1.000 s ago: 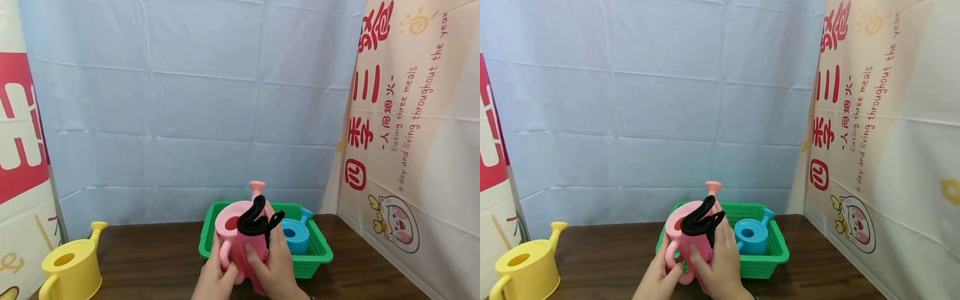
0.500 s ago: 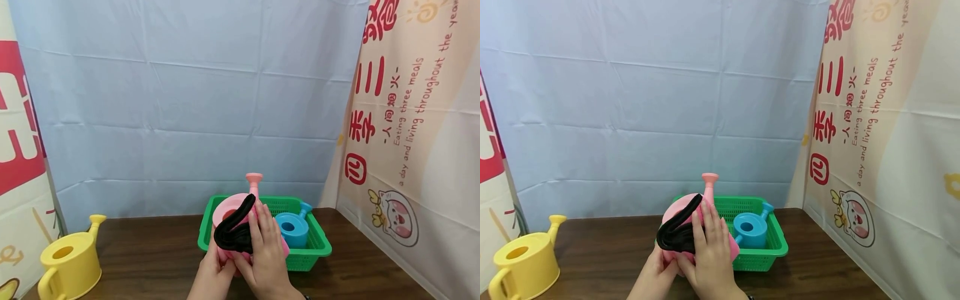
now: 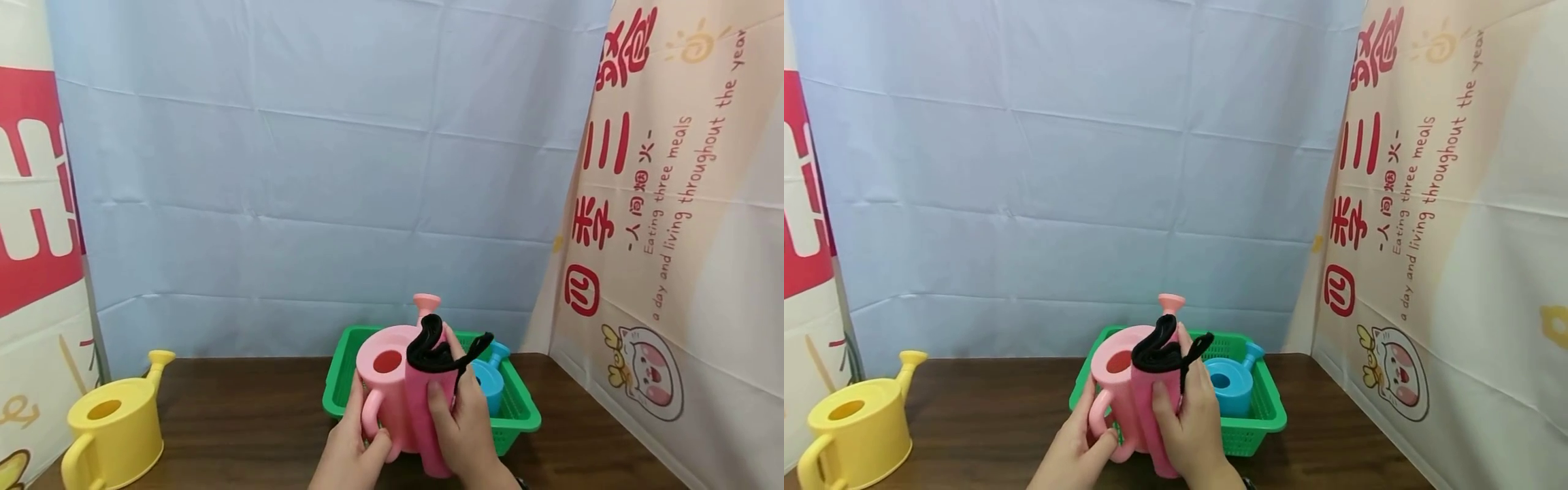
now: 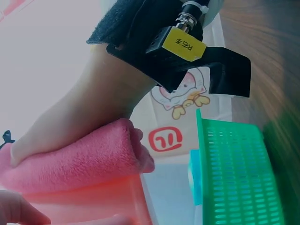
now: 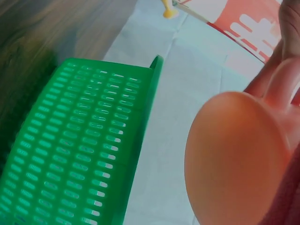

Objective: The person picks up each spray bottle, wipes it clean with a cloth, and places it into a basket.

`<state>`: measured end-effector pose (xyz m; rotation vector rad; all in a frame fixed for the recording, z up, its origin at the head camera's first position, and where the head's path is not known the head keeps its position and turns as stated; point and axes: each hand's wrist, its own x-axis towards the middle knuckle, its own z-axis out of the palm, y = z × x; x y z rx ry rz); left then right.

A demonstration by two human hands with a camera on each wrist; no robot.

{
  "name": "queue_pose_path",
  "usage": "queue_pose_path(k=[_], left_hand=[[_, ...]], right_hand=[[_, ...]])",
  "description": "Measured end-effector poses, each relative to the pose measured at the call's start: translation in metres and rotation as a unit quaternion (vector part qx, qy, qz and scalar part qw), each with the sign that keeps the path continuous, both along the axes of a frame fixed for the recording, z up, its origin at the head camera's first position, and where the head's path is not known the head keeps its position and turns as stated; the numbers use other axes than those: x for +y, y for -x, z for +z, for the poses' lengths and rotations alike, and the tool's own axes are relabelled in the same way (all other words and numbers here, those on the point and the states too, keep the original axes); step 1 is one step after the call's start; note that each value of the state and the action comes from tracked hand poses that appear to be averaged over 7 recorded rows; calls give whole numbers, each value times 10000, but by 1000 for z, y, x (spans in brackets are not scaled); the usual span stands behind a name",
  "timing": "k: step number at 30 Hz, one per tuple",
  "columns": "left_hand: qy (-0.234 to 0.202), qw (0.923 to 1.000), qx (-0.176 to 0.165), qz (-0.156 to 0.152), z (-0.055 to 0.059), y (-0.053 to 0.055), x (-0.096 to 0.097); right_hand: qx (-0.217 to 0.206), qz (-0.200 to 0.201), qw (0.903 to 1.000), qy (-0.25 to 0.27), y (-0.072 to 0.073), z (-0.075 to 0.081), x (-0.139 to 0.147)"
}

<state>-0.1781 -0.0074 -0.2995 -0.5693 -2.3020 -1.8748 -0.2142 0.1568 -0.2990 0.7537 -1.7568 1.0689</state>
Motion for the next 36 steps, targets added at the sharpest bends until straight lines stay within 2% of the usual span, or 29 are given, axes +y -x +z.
queue_pose_path(k=[8,11,14,18,20,22,24,26,28,32,36], left_hand=[[157,9994,189,258,-2,2,2],[205,9989,215,356,0,3,4],[224,9992,128,319,2,5,5],[185,9991,-11,370,-1,4,4],[146,9989,-22,437,-3,4,3],[80,9992,-67,380,-5,5,2],[44,9997,-9,239,-7,7,-1],[-90,9999,88,-1,-9,8,-3],[-231,9993,215,-217,-10,9,-6],[-442,9966,451,-524,-8,10,-7],[-598,9940,571,-717,-8,9,-4]], right_hand=[[-608,311,9966,470,2,0,-1],[-663,422,9954,542,1,4,-1],[-617,411,9956,575,-1,6,0],[-790,380,9949,503,-4,3,-2],[-765,157,9964,343,-5,0,-5],[-457,-159,9988,67,-5,-3,-9],[17,-715,9970,-290,-5,-7,-15],[669,-1211,9885,-603,-4,-10,-21],[1233,-1440,9783,-833,-3,-12,-27],[1779,-1455,9682,-987,-3,-11,-32],[1809,-1383,9685,-1010,-5,-10,-29]])
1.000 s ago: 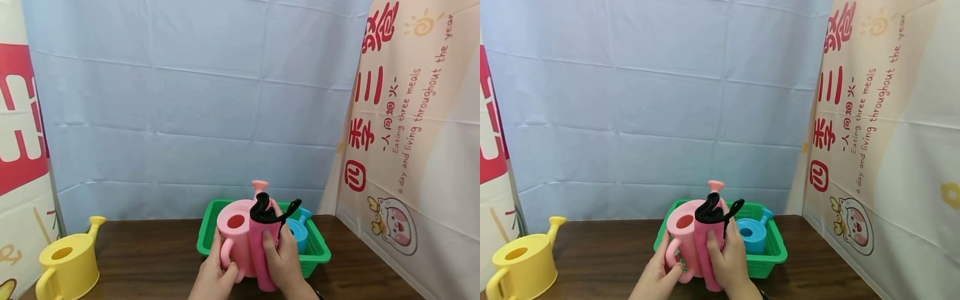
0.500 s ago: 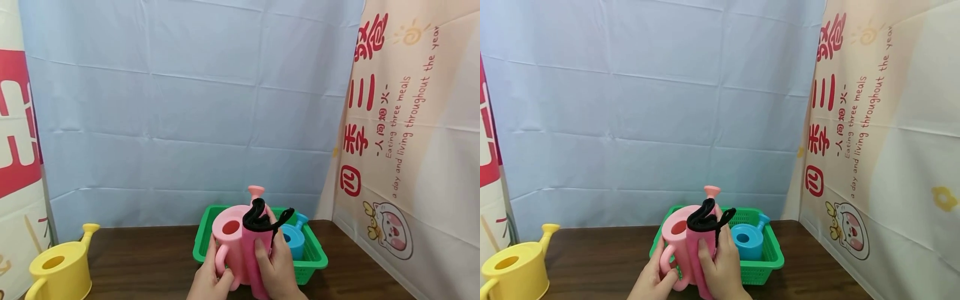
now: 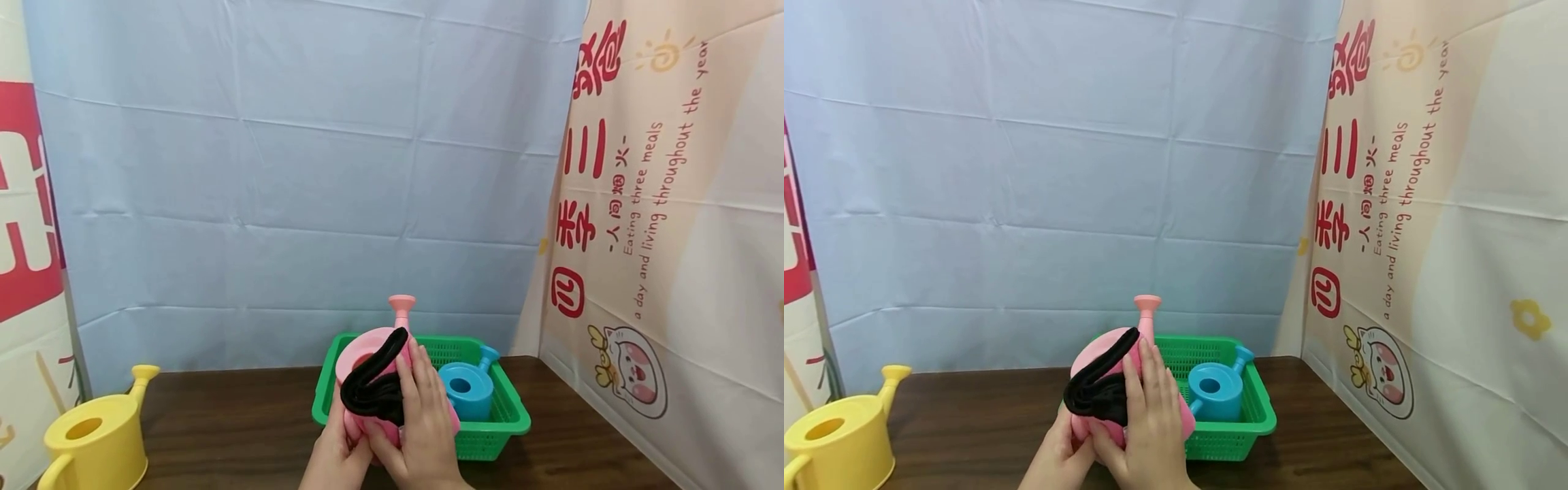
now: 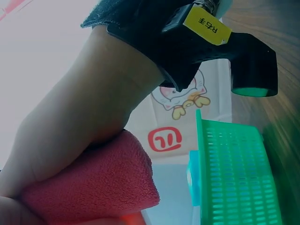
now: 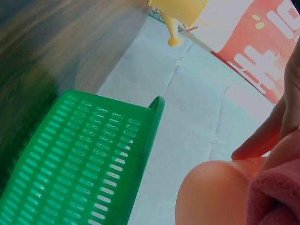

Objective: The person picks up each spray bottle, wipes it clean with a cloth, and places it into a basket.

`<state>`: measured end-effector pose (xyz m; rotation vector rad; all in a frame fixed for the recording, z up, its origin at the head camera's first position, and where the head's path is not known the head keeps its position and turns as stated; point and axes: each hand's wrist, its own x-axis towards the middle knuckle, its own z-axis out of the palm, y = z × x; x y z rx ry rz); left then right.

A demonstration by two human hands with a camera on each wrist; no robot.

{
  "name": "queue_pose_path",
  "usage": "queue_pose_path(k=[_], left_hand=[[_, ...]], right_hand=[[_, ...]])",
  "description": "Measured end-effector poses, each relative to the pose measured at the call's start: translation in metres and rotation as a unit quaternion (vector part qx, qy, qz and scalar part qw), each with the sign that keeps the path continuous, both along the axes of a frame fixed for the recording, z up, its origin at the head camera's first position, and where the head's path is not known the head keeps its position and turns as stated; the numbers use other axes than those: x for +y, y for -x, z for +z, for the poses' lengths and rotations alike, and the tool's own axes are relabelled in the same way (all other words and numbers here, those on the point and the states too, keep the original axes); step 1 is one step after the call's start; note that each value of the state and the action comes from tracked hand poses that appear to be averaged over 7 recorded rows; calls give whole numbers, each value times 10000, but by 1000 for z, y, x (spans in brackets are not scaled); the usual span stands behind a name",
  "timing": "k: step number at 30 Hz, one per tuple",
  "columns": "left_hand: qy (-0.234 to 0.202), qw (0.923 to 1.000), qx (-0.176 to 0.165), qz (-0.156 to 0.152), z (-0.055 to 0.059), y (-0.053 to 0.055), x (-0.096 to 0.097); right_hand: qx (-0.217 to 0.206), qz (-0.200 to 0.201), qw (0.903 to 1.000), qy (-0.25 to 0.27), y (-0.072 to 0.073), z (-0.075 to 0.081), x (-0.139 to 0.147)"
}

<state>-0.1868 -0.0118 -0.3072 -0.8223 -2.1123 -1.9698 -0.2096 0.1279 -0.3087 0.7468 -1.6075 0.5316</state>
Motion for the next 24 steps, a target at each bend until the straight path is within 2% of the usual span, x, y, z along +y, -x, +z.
queue_pose_path(k=[9,14,17,21,24], left_hand=[[-123,9995,-124,-252,6,3,-2],[-38,9996,-252,-111,10,4,-4],[9,9997,-234,-60,9,5,-5],[-91,9988,-456,-168,5,5,-6],[-146,9981,-560,-195,5,6,-6]], right_hand=[[-51,114,9999,20,2,4,2],[4,218,9997,71,5,8,1],[-96,121,9998,87,4,8,1],[-232,-130,9996,70,1,5,2],[-193,-149,9997,49,1,6,3]])
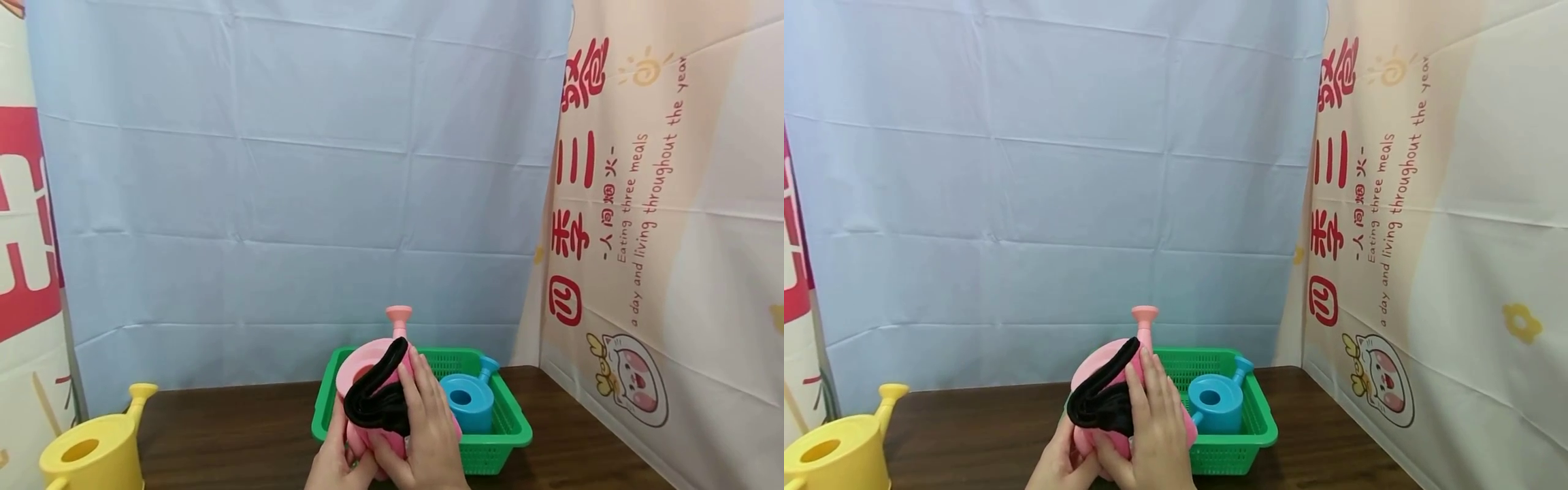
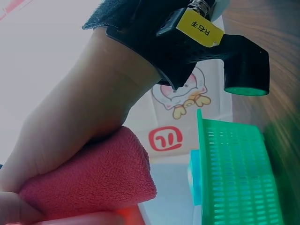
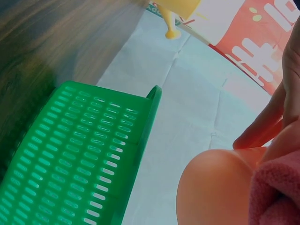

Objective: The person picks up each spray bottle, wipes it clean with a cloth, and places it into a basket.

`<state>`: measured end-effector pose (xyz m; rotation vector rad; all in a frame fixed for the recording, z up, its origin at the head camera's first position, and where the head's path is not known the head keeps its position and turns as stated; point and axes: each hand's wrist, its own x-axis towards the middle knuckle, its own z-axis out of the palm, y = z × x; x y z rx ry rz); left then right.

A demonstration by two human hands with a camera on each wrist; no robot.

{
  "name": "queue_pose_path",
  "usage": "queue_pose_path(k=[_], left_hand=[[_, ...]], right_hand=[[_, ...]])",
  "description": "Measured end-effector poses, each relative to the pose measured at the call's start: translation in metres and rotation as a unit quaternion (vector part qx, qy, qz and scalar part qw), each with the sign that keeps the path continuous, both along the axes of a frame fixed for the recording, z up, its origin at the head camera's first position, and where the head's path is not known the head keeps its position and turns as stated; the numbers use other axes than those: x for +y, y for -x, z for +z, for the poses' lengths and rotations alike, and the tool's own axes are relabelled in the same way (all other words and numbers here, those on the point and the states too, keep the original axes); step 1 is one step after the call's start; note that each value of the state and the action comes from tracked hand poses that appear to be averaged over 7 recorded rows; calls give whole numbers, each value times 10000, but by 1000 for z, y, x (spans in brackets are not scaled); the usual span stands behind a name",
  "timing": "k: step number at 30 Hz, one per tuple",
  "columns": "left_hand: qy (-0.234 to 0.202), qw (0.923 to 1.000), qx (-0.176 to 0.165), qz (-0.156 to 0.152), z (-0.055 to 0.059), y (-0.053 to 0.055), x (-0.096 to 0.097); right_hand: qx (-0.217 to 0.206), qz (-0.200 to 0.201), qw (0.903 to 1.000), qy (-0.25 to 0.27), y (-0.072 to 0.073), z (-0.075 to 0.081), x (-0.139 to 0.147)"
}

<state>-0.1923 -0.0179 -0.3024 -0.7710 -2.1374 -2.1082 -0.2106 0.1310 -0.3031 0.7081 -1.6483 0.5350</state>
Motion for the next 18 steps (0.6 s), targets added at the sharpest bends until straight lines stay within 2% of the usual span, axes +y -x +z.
queue_pose_path(k=[6,11,18], left_hand=[[18,9997,166,161,0,-1,2],[-84,9998,153,56,0,-4,4],[-157,9987,475,44,-2,-6,9]], right_hand=[[-13,265,9996,-25,-1,0,2],[25,350,9994,-47,-1,1,3],[126,486,9987,-83,-2,2,6]])
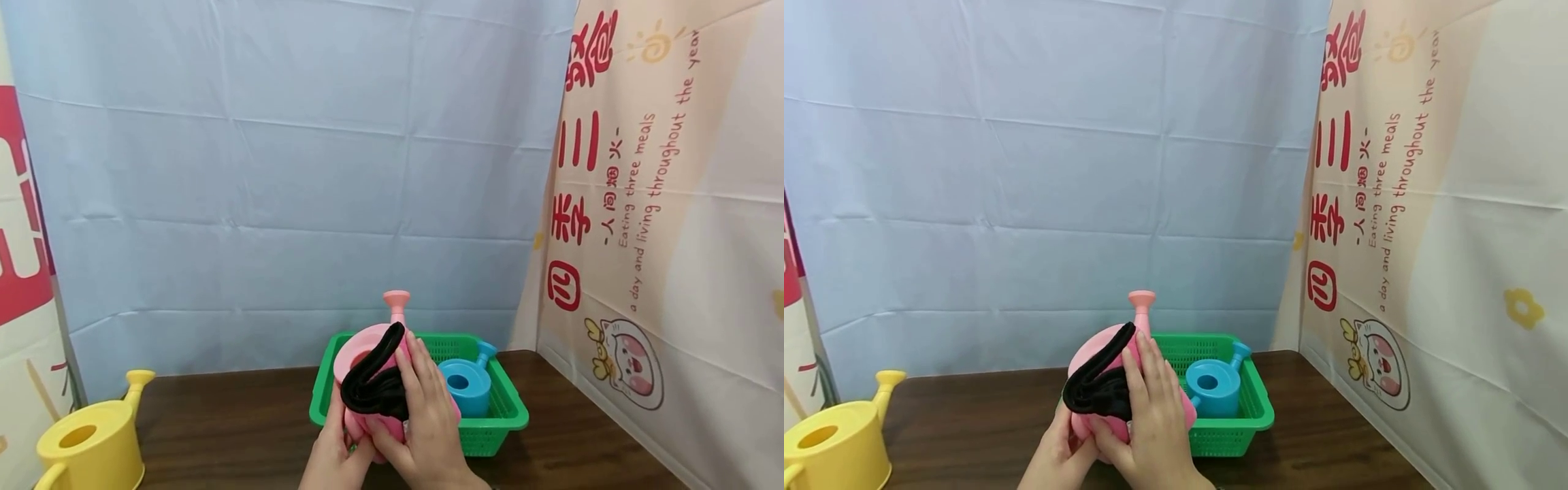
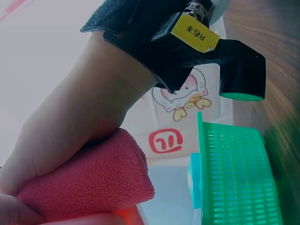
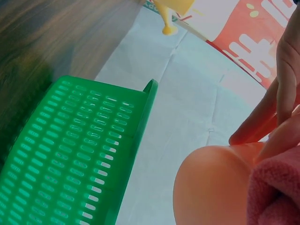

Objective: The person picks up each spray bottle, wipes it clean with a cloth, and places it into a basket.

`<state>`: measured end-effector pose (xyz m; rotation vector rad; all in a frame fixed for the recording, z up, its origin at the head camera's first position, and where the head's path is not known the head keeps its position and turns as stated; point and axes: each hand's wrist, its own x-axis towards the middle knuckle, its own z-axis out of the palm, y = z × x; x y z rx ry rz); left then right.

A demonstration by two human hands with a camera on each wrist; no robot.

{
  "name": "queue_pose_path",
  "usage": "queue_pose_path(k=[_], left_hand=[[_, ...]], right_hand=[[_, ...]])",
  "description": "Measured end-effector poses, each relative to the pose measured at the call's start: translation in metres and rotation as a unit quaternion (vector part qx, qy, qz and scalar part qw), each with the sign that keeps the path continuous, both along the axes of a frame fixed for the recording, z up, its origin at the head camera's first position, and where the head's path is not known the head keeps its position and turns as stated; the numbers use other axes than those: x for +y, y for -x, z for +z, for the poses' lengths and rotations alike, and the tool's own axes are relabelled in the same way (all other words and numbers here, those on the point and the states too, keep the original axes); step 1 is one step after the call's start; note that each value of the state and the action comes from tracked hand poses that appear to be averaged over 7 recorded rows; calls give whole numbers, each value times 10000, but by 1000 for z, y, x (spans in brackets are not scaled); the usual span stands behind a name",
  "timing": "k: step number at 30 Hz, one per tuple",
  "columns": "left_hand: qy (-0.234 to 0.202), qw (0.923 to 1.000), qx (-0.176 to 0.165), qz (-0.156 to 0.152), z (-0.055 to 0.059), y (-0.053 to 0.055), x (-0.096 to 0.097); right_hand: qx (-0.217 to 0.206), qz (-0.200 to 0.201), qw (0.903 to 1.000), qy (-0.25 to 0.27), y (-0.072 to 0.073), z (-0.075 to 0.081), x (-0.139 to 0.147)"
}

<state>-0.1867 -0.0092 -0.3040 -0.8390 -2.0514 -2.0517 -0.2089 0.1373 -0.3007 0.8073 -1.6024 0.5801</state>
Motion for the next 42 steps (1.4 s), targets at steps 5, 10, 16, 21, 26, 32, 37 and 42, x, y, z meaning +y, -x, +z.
queue_pose_path(k=[5,10,16,21,26,32,37,42], left_hand=[[14,9999,150,2,-1,-1,-1],[67,10000,-38,-58,-3,-1,-5],[373,9966,-727,89,-6,-3,-10],[532,9932,-945,415,-4,-6,-6],[583,9935,-670,711,0,-10,7],[592,9927,-421,959,10,-12,12],[642,9918,-440,1011,12,-13,9],[649,9906,-585,1056,11,-14,6]], right_hand=[[-220,92,9997,-62,-1,1,-2],[-670,216,9975,-74,-1,-2,-1],[-1132,348,9929,48,-3,-8,2],[-1925,1320,9722,202,-4,-2,15],[-2893,2266,9273,720,-2,8,33],[-3129,2728,9030,1104,3,14,39],[-3657,2605,8756,1783,4,15,37],[-4149,2336,8491,2288,0,14,31]])
